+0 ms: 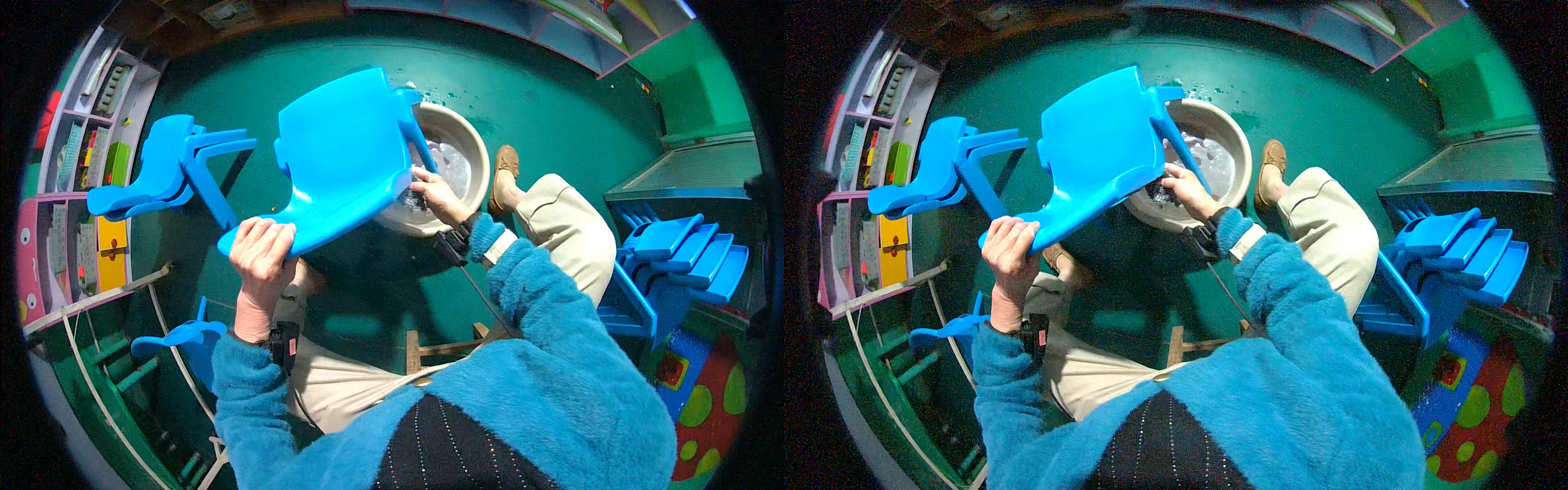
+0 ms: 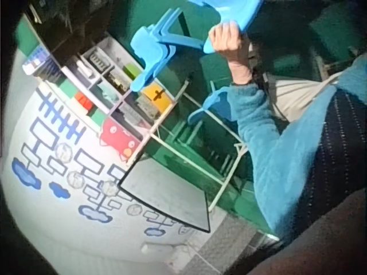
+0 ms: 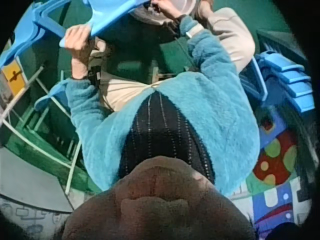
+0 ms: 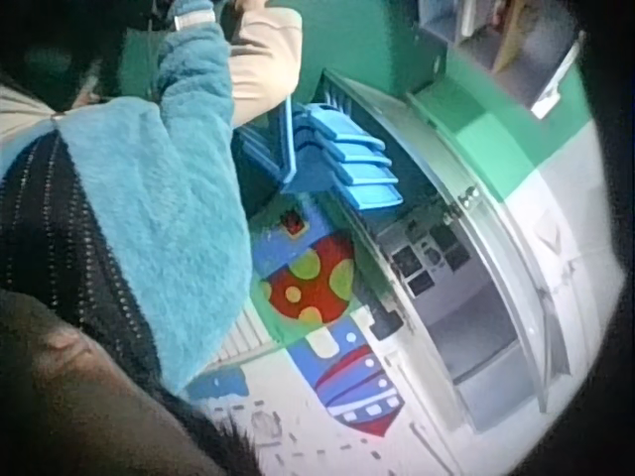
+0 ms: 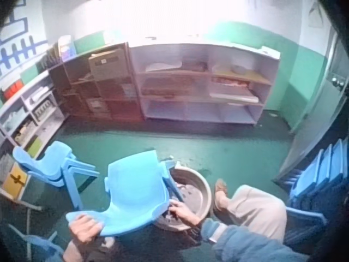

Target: The person scrubs a blue plastic chair with a steel wool pad dipped in soapy water from a basin. They clean the seat, backrest, and legs, then place the chair on the floor.

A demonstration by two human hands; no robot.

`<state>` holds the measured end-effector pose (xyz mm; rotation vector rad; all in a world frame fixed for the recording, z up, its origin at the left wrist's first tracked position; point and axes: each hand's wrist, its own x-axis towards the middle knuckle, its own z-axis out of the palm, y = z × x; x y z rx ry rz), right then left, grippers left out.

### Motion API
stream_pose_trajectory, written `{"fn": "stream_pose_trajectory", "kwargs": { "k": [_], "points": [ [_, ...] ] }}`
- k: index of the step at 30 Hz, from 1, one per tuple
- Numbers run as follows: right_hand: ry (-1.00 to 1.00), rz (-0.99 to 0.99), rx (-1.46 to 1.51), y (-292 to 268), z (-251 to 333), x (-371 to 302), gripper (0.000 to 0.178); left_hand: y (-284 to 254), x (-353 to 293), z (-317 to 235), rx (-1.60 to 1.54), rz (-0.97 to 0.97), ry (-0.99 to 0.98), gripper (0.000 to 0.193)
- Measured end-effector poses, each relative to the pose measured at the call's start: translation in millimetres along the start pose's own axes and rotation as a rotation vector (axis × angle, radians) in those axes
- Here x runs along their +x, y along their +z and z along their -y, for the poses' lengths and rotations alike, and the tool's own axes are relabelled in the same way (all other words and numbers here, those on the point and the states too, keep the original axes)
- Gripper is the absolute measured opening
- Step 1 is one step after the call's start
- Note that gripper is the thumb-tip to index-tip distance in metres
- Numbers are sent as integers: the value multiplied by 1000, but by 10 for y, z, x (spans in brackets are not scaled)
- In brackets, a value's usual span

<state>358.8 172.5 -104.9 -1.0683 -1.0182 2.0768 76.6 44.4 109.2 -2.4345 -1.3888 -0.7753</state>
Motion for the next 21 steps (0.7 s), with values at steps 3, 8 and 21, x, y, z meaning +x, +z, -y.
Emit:
{"fn": "stream_pose_trajectory", "kwargs": {
  "k": [3,8,21],
  "points": [
    [-58,-54,-33,-78,-32,-34,45,75,-98,25,-54,12,-75,19],
    [4,-255,-24,-375,-156,37,41,73,-253,215,-98,-22,-287,29],
    [-322,-261,-105,-328,-105,203,38,-71,-382,235,-231,93,-581,22]
  ]
}}
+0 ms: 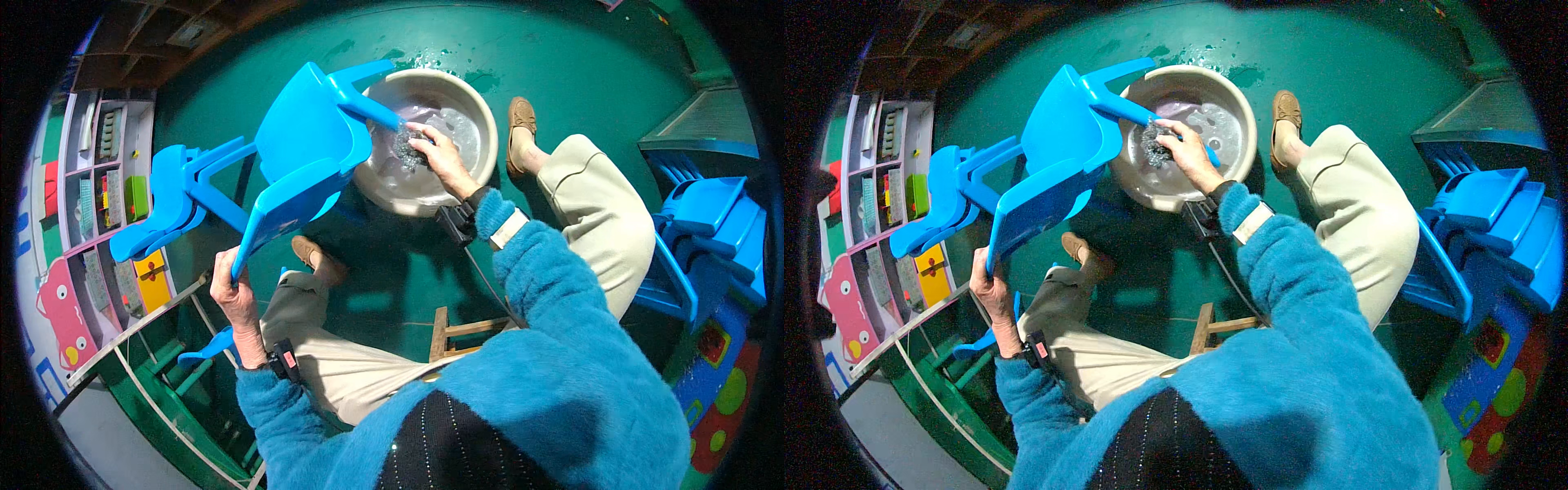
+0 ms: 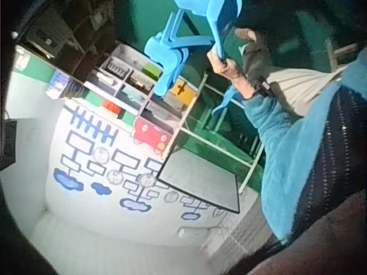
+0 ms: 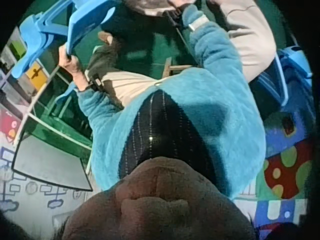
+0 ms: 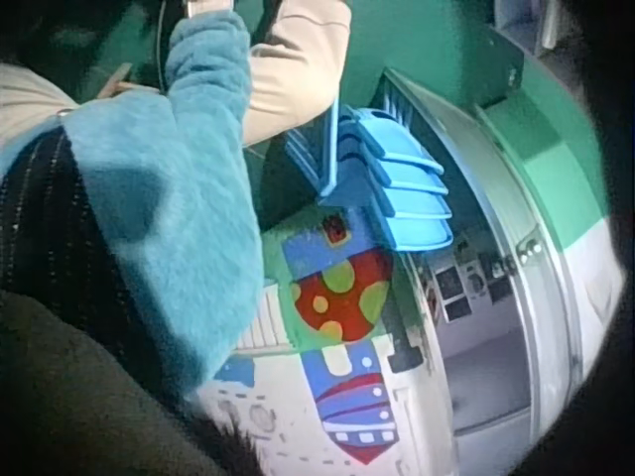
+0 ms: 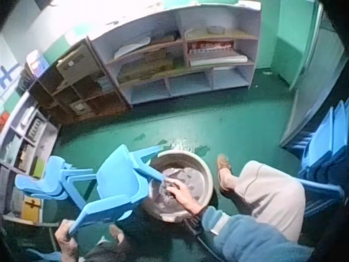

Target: The person scrubs a blue plastic chair with a steel wool pad dipped in soapy water from a basin. They clean the seat, backrest, and legs, then place the chair on the floor.

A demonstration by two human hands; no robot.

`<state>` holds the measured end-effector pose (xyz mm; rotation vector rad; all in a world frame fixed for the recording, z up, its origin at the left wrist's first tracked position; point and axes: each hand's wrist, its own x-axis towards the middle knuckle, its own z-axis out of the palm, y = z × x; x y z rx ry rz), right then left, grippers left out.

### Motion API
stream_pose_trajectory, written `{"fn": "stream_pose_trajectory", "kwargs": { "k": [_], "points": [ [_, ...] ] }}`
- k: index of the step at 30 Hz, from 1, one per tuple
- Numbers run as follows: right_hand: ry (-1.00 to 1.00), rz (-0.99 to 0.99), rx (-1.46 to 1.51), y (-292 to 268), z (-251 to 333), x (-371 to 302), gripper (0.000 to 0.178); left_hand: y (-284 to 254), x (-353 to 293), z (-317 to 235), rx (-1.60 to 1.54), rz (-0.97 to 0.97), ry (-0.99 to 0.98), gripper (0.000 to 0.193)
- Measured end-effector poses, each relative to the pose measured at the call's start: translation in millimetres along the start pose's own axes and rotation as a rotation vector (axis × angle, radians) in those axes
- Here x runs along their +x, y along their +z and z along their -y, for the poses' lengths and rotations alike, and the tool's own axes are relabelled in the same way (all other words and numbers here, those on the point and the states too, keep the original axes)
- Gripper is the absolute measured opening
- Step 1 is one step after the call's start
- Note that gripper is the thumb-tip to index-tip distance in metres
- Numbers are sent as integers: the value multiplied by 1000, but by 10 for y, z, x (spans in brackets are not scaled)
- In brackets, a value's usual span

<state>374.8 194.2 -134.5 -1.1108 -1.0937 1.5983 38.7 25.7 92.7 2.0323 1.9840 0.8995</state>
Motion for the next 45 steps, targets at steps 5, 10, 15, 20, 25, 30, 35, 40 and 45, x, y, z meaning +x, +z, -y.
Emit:
{"fn": "stream_pose_trajectory", "kwargs": {
  "k": [5,10,15,20,25,30,35,40,45],
  "points": [
    [-73,65,-150,177,197,58,38,-14,-66,58,-3,-41,-4,13],
    [-96,32,-208,232,251,-20,36,-3,-121,136,51,-82,5,11],
    [-306,56,-288,341,668,-116,32,41,-140,185,67,-115,6,8],
    [-470,181,-206,688,1126,-309,31,39,-71,121,27,-112,53,10],
    [-439,220,-289,935,1154,-444,35,-42,146,-237,178,-34,107,22],
    [-465,297,-189,1002,1076,-360,30,-22,417,-535,181,39,-25,21],
    [-160,122,49,1142,1096,-258,32,13,591,-468,177,119,91,9],
    [-389,86,-137,1258,1134,-260,34,78,547,-432,124,55,107,9],
    [-323,164,-160,1260,1127,-225,30,67,544,-429,118,59,106,9]
  ]
}}
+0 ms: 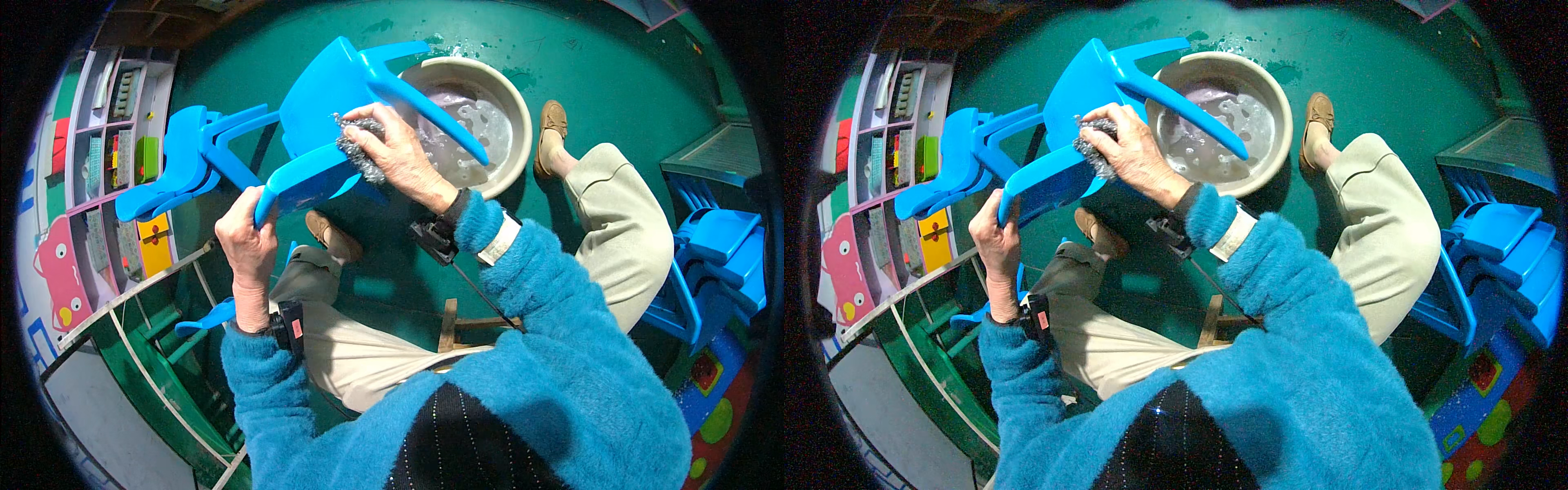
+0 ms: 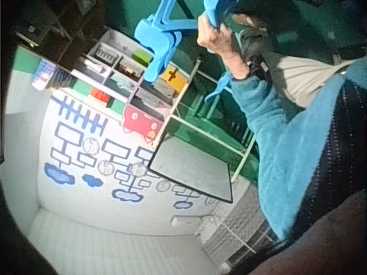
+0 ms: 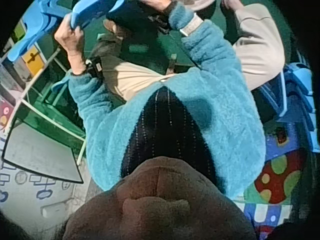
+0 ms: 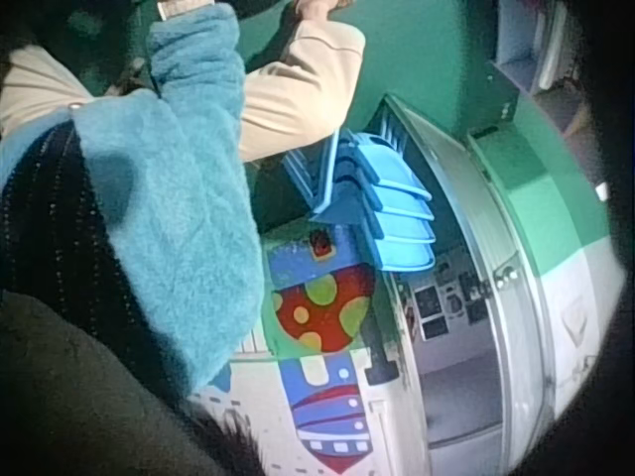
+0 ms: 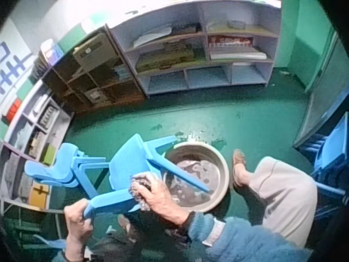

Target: The person scrubs a blue plastic chair with a steel wool pad dipped in soapy water from a basin. They clean the seat, backrest, and legs, then place the chair on the floor.

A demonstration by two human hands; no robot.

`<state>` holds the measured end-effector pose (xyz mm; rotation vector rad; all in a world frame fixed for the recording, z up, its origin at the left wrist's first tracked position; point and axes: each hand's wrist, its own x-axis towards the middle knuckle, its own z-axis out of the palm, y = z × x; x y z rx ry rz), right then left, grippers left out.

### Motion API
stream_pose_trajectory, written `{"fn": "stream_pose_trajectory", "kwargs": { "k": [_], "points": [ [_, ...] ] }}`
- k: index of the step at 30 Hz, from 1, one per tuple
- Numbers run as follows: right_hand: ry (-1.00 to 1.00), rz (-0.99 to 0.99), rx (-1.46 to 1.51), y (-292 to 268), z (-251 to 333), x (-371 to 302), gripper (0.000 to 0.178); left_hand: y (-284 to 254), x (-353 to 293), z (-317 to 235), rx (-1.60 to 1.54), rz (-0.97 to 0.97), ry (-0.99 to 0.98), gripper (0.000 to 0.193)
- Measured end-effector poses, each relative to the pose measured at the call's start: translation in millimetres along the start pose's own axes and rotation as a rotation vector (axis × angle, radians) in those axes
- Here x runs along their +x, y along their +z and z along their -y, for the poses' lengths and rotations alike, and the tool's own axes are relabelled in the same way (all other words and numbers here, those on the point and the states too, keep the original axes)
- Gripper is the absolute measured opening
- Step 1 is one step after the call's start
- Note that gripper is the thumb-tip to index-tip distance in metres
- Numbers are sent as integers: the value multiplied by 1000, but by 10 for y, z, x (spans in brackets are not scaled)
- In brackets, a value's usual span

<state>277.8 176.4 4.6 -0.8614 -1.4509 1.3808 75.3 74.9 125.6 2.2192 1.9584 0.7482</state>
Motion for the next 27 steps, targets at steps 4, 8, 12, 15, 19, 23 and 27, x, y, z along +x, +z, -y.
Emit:
{"fn": "stream_pose_trajectory", "kwargs": {
  "k": [4,8,12,15,19,23,27],
  "points": [
    [-168,-20,-183,15,-99,-8,24,2,-30,48,-31,-16,21,11],
    [-40,-16,-134,8,-233,-16,21,-6,-64,102,8,-34,24,12],
    [14,-125,-75,-56,-278,30,23,-9,-70,112,-19,-31,25,11],
    [-12,-133,-12,-71,-209,50,27,-14,-52,92,-8,-21,26,9],
    [-22,87,-49,10,-55,-34,35,-20,-54,62,-26,-27,9,9],
    [55,18,-48,59,9,-60,37,-24,-57,69,-14,-15,-6,10],
    [102,21,-29,67,-64,-3,32,-21,-62,75,-18,-40,26,10]
  ]
}}
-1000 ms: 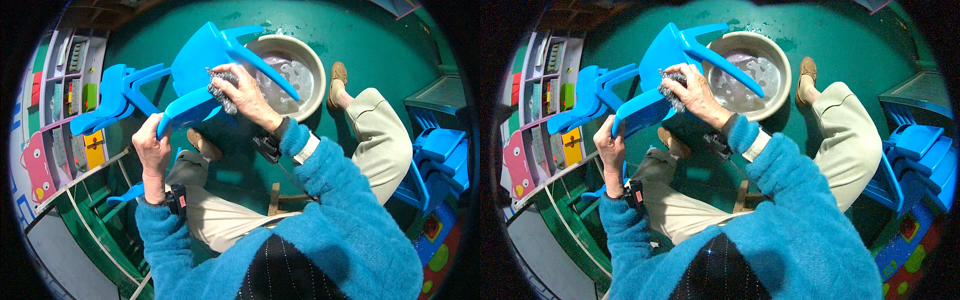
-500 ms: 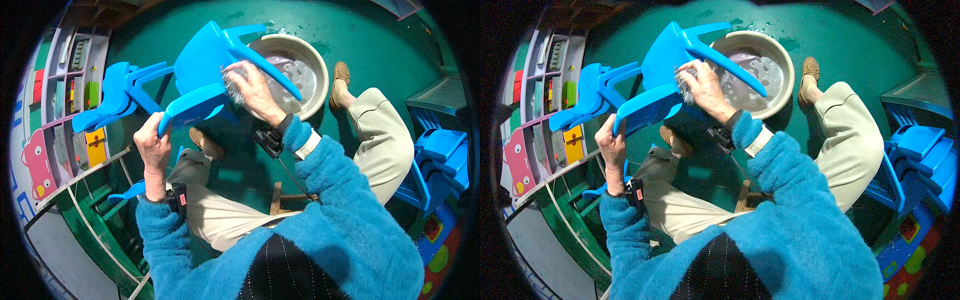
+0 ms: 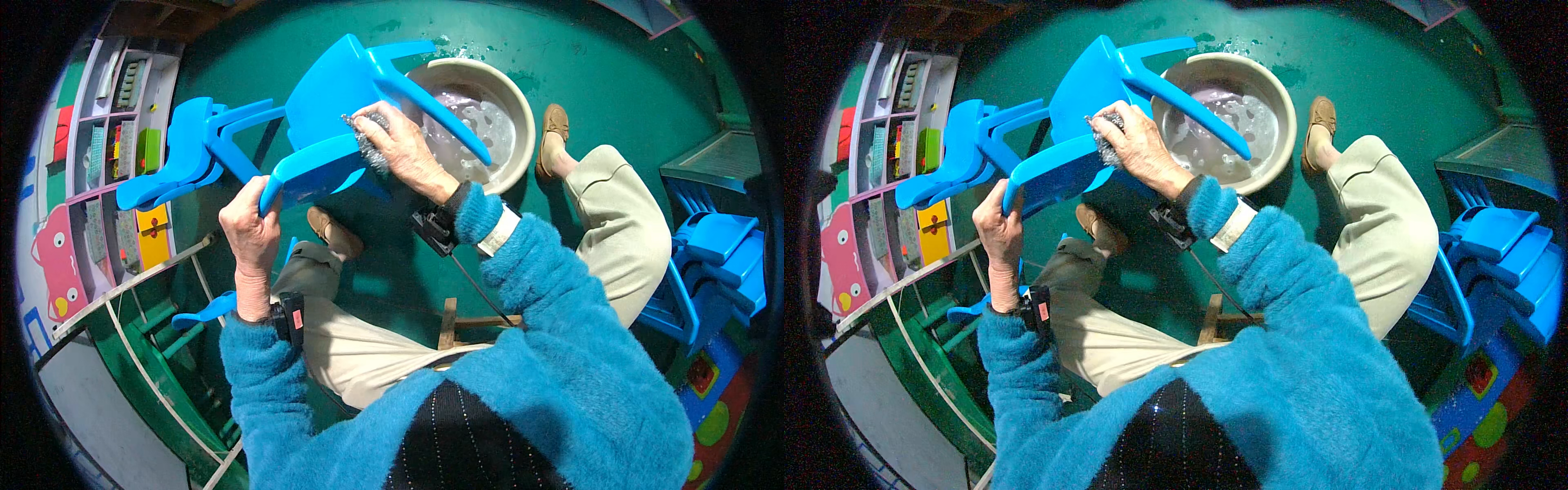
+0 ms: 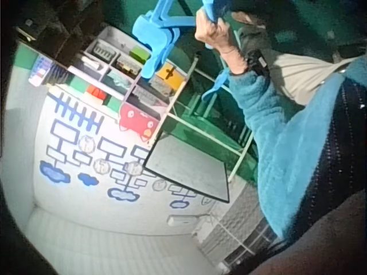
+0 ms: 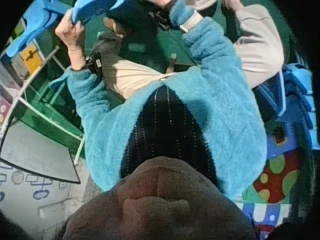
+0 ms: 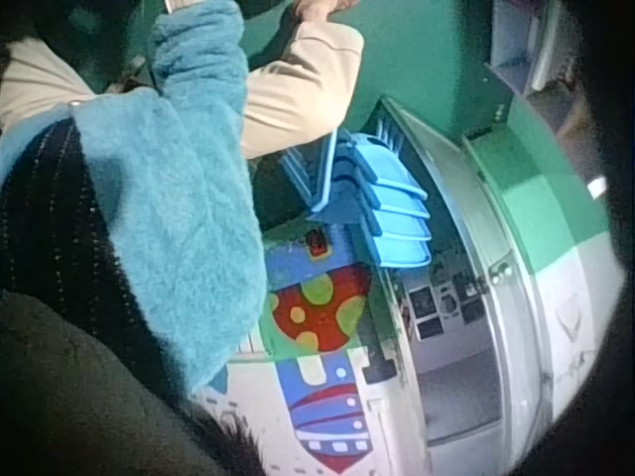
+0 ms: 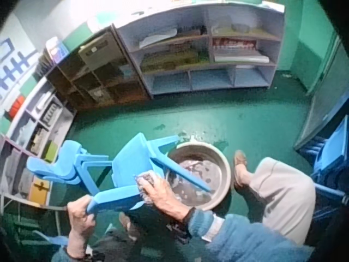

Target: The person scrubs a blue plastic chair with a steel wool pad dipped in soapy water from a basin. They clean the seat, backrest, and legs, then place the chair on the floor.

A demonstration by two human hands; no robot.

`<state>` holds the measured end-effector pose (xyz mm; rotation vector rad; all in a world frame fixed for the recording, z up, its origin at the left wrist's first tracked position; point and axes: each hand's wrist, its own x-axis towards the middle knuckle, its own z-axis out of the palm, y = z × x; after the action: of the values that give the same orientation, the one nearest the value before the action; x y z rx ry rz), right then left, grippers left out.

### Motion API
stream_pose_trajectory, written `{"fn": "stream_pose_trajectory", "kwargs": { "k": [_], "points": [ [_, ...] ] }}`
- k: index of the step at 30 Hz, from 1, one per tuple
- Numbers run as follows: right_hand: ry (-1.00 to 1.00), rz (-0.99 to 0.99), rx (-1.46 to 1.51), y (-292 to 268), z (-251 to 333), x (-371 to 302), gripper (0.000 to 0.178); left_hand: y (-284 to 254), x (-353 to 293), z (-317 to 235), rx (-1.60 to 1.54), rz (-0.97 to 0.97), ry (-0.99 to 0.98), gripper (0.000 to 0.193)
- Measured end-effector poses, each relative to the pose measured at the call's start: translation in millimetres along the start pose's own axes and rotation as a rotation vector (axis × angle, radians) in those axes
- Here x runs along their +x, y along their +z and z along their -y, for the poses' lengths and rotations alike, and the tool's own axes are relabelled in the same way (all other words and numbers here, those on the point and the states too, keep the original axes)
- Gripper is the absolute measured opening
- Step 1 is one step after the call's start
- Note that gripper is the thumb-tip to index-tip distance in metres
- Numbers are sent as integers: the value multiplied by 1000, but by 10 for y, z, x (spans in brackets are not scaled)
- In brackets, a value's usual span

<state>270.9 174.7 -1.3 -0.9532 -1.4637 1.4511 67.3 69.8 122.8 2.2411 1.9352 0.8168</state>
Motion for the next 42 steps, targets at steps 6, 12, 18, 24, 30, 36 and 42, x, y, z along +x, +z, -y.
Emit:
{"fn": "stream_pose_trajectory", "kwargs": {
  "k": [6,12,18,24,30,36,42],
  "points": [
    [-199,-21,-270,-43,-98,-16,27,-5,17,-18,-12,24,-26,11],
    [-235,-197,-88,-102,376,31,20,32,70,-76,-6,25,-13,10],
    [-562,-124,-216,323,980,-2,17,148,136,-171,148,20,29,19],
    [-405,-179,-238,243,381,87,16,54,52,-66,85,24,-30,17],
    [15,-293,-254,-667,-853,-77,33,-77,-128,134,104,-48,-71,8],
    [70,-327,-317,-938,-1135,382,41,-112,-291,165,121,-92,-187,13],
    [-516,-174,-377,-382,-716,1121,35,-33,-309,213,109,-175,-117,16]
  ]
}}
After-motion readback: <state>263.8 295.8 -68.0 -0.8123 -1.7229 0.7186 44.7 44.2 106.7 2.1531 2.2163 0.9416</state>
